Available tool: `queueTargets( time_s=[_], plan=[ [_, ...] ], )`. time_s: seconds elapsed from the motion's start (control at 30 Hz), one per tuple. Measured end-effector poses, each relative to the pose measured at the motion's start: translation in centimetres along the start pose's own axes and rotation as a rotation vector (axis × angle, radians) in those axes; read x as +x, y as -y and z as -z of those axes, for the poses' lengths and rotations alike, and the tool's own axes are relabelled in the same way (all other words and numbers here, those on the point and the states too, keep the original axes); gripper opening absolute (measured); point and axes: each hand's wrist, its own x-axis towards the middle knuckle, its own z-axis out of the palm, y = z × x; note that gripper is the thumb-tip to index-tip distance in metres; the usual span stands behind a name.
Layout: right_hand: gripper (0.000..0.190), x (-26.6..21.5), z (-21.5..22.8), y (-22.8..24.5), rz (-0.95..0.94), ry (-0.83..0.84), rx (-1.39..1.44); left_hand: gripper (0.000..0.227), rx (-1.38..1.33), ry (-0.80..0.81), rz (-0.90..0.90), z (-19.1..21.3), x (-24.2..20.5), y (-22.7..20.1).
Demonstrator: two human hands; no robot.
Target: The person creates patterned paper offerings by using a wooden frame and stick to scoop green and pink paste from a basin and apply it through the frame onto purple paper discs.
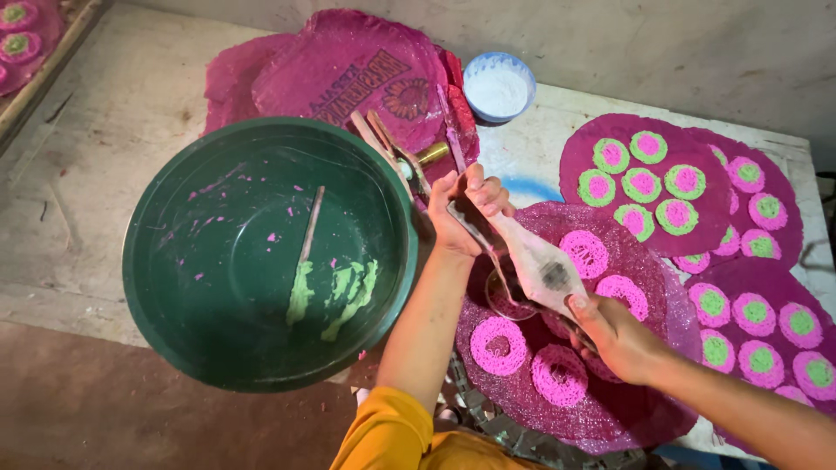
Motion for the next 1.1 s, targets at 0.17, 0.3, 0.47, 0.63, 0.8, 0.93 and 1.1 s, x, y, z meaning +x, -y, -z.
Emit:
queueTargets(
  time_s=[0.17, 0.3, 0.47, 0.63, 0.8, 0.93, 1.1],
  plan=[
    [0.083, -1.3, 0.6, -0.1, -0.172, 0.044, -0.089, 0.028, -0.013, -0.149, -0.024, -0.1, -1.7, 1.5],
    [0.078, -1.3, 2.9, 0.8, -0.143, -0.025, -0.184, 0.027, -0.049, -0.135, -0.057, 0.4, -0.8, 3.0],
    [0.073, -0.3, 1.8, 0.5, -0.022, -0.106, -0.114, 0.026, 0.033, -0.084, -0.012, 0.9, 1.0, 1.3],
    [0.078, 0.3, 3.3, -1.0, -0.056, -0.132, -0.196, 0.024, 0.061, -0.131, -0.040, 1.0, 1.7, 2.6],
    [0.071, 1.3, 2.8, -3.9, 0.084, -0.200, -0.099, 0.044, 0.307, -0.263, 0.120, -1.9, 2.3, 1.8],
    [0.063, 0.7, 2.5, -6.8, 0.170, -0.157, 0.071, 0.089, 1.049, -0.668, 0.604, -0.4, -2.2, 1.7],
    [0.052, 1.5, 0.9, -9.1, 0.392, -0.273, 0.262, 0.057, 1.192, -0.789, 0.657, 0.9, -7.5, 3.1]
  ],
)
